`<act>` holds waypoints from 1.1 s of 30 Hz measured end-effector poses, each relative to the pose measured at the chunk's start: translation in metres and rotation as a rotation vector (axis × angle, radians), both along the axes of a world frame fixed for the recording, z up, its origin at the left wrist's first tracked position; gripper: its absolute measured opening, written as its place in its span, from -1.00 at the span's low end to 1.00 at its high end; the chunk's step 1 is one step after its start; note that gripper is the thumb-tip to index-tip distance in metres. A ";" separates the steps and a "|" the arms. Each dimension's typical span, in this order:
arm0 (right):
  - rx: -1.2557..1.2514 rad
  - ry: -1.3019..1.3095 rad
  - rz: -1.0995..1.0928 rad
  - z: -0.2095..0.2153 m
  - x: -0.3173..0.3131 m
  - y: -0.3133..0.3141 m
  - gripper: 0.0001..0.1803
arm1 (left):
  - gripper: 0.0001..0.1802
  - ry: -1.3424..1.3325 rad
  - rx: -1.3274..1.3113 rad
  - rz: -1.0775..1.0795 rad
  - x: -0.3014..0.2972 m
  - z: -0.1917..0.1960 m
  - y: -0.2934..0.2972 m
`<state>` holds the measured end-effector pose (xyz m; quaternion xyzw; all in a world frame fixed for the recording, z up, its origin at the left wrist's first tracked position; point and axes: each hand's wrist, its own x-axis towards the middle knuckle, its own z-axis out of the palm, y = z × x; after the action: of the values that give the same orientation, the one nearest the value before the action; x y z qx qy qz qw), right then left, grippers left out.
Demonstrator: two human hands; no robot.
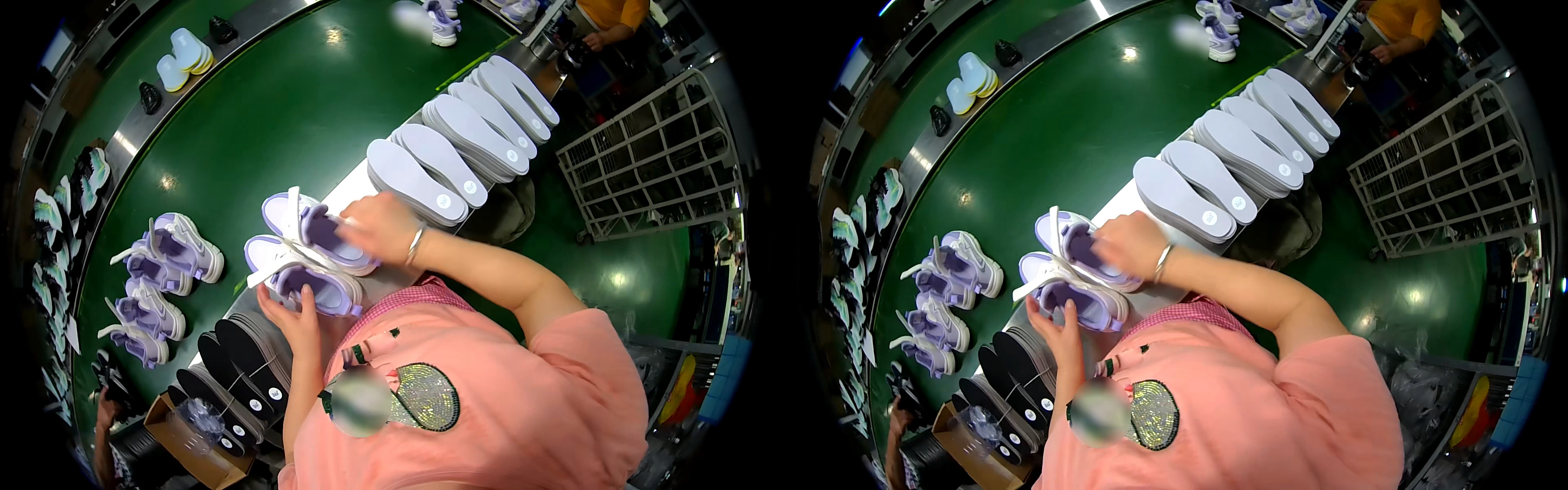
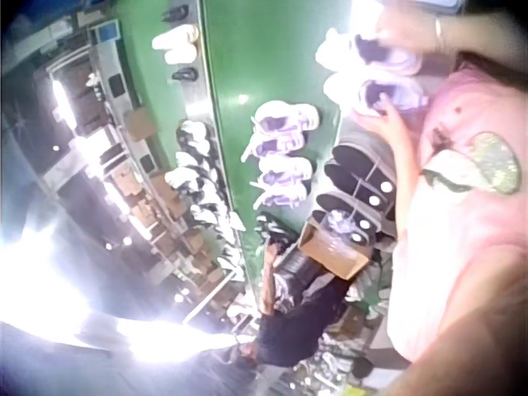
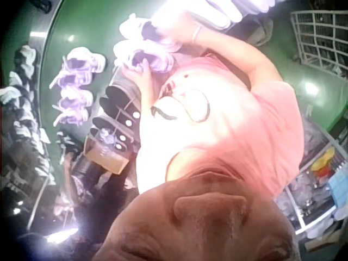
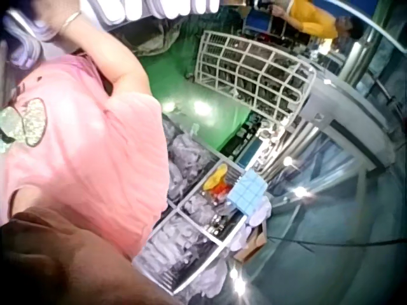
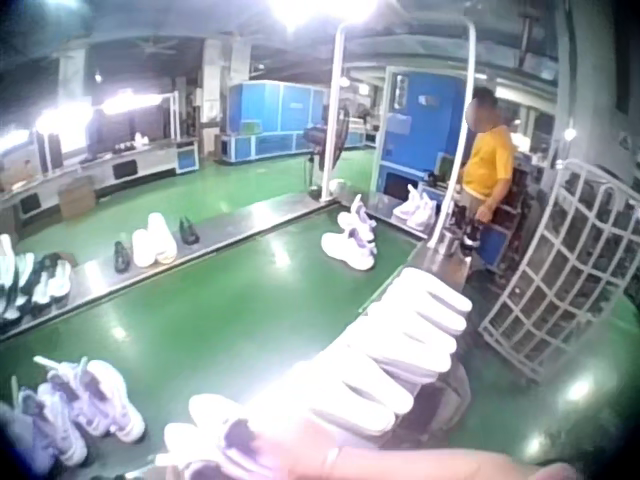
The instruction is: The person takes shoes from an assembly line and inserts insoles into them by hand.
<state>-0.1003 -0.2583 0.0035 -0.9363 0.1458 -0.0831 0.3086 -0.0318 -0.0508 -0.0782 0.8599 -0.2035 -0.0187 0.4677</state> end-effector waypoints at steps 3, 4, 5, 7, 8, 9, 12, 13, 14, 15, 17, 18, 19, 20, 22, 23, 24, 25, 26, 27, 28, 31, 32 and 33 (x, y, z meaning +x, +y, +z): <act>-0.266 0.073 -0.309 -0.048 -0.017 -0.057 -0.68 | -0.40 -0.191 0.091 -0.105 0.014 0.001 0.003; -0.343 0.230 -0.403 -0.048 -0.021 -0.065 -0.63 | -0.45 -0.172 0.186 -0.196 0.021 0.001 0.002; -0.355 0.407 -0.415 -0.055 -0.023 -0.071 -0.58 | -0.57 -0.216 0.173 -0.165 0.024 0.004 -0.002; -0.417 0.387 -0.404 -0.066 -0.027 -0.072 -0.56 | -0.68 -0.178 0.072 -0.211 0.032 0.013 -0.007; -0.451 0.365 -0.385 -0.069 -0.028 -0.071 -0.55 | -0.72 -0.223 0.093 -0.231 0.035 0.014 -0.006; -0.449 0.360 -0.423 -0.070 -0.030 -0.071 -0.55 | -0.75 -0.221 0.099 -0.224 0.034 0.018 -0.009; -0.406 0.388 -0.426 -0.071 -0.024 -0.068 -0.56 | -0.75 -0.184 0.064 -0.201 0.028 0.026 -0.009; -0.413 0.388 -0.425 -0.068 -0.024 -0.067 -0.56 | -0.75 -0.183 0.058 -0.198 0.029 0.023 -0.008; -0.341 0.369 -0.468 -0.064 -0.024 -0.064 -0.57 | -0.76 -0.203 0.052 -0.184 0.032 0.017 -0.006; -0.267 0.350 -0.505 -0.061 -0.024 -0.061 -0.58 | -0.76 -0.223 0.051 -0.165 0.032 0.015 -0.003; -0.233 0.223 -0.513 -0.059 -0.021 -0.061 -0.60 | -0.76 -0.168 0.077 -0.119 0.031 0.018 -0.002; -0.185 0.094 -0.540 -0.058 -0.019 -0.063 -0.61 | -0.75 -0.120 0.103 -0.092 0.032 0.021 -0.005; -0.099 -0.098 -0.446 -0.051 -0.018 -0.065 -0.67 | -0.74 -0.036 0.022 -0.074 0.032 0.021 -0.009; 0.010 -0.283 -0.354 -0.037 -0.020 -0.062 -0.73 | -0.73 0.043 -0.052 -0.052 0.035 0.022 -0.015; 0.065 -0.305 -0.131 0.019 -0.021 -0.038 -0.84 | -0.68 0.109 -0.038 -0.042 0.040 0.020 -0.023; 0.005 -0.278 0.006 0.038 -0.022 -0.024 -0.87 | -0.66 0.199 -0.024 -0.039 0.041 0.021 -0.027; -0.057 -0.260 0.141 0.049 -0.024 -0.010 -0.89 | -0.65 0.206 -0.006 -0.022 0.040 0.023 -0.029; -0.135 -0.110 0.282 0.054 -0.027 0.000 -0.90 | -0.63 0.294 0.016 0.000 0.041 0.019 -0.033; -0.226 0.036 0.425 0.055 -0.028 0.007 -0.90 | -0.62 0.307 0.052 -0.001 0.039 0.019 -0.035; -0.398 0.091 0.551 0.053 -0.026 0.017 -0.93 | -0.62 0.309 0.024 0.005 0.036 0.019 -0.035; -0.558 0.246 0.627 0.047 -0.025 0.027 -0.93 | -0.63 0.328 0.018 0.011 0.034 0.019 -0.035; -0.731 0.203 0.669 0.042 -0.014 0.049 -0.94 | -0.62 0.329 -0.065 -0.004 0.034 0.010 -0.027; -0.763 0.243 0.690 0.049 -0.008 0.054 -0.94 | -0.66 0.385 -0.137 -0.050 0.036 0.006 -0.022; -0.795 0.283 0.709 0.054 -0.004 0.055 -0.94 | -0.70 0.439 -0.211 -0.098 0.036 0.005 -0.020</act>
<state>-0.1046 -0.2032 0.0578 -0.9745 -0.1812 0.1039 -0.0824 0.0046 -0.0705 -0.0737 0.7707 -0.1395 -0.2065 0.5864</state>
